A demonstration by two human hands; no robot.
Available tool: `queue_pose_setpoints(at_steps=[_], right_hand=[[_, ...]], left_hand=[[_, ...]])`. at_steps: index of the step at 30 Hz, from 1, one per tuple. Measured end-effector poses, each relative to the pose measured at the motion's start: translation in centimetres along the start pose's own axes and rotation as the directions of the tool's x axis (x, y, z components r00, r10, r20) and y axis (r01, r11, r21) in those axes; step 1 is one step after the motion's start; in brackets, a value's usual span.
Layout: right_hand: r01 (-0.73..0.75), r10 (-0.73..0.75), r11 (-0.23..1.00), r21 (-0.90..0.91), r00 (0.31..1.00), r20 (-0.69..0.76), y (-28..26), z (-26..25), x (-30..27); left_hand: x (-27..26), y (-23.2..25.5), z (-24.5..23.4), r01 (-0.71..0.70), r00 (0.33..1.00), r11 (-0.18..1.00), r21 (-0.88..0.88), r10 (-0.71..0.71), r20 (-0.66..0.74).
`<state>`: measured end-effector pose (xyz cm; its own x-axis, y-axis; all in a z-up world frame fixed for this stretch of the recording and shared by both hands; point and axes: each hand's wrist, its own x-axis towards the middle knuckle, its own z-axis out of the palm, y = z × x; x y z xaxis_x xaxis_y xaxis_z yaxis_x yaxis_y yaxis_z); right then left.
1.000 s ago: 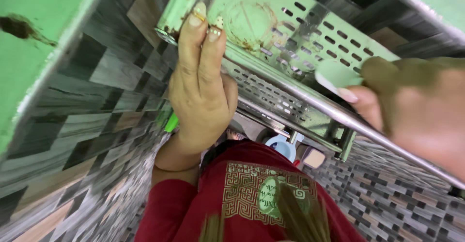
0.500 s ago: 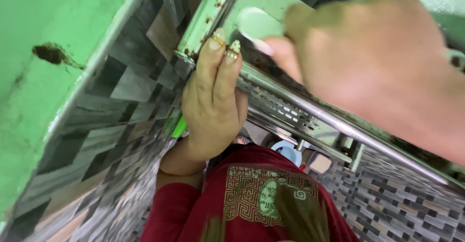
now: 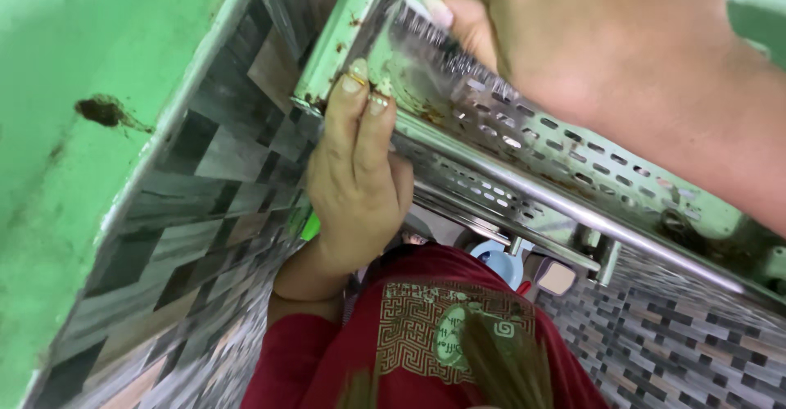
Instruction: The person cleans a metal wall-mounted shelf by hand using a small brush to scrub the surface and then wipes it down.
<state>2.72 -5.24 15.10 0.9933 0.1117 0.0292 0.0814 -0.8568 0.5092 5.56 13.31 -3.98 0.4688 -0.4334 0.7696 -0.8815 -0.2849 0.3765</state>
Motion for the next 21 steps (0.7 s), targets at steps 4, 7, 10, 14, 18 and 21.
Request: queue_pose_setpoints(at_steps=[4,7,10,14,18,21], right_hand=[[0.028,-0.025,1.0,-0.013,0.986,0.167,-0.7,-1.1,-1.8],[0.044,-0.044,0.999,0.006,0.991,0.128,-0.2,-1.5,-2.5],[-0.062,0.035,0.993,0.096,0.967,0.253,0.4,-1.4,-2.6],[-0.275,0.185,0.942,0.195,0.905,0.382,0.5,-1.6,-4.6],[-0.259,0.203,0.962,0.081,0.884,0.422,0.9,-1.6,-8.1],[-0.251,0.209,0.966,0.069,0.907,0.366,1.4,-1.6,-11.8]], left_hand=[[0.0,1.1,-0.9,0.018,1.0,1.0,0.011,-0.018,0.01],[-0.1,1.7,-1.5,0.053,0.998,0.998,0.029,-0.055,0.035],[0.0,2.2,-2.1,0.061,0.997,0.994,0.086,-0.066,0.05],[0.6,4.4,-4.5,0.073,0.996,0.976,0.205,-0.083,0.039],[1.7,7.5,-5.7,0.02,0.999,0.964,0.265,-0.031,0.039],[2.2,9.9,-5.9,-0.019,0.997,0.977,0.211,0.003,0.076]])
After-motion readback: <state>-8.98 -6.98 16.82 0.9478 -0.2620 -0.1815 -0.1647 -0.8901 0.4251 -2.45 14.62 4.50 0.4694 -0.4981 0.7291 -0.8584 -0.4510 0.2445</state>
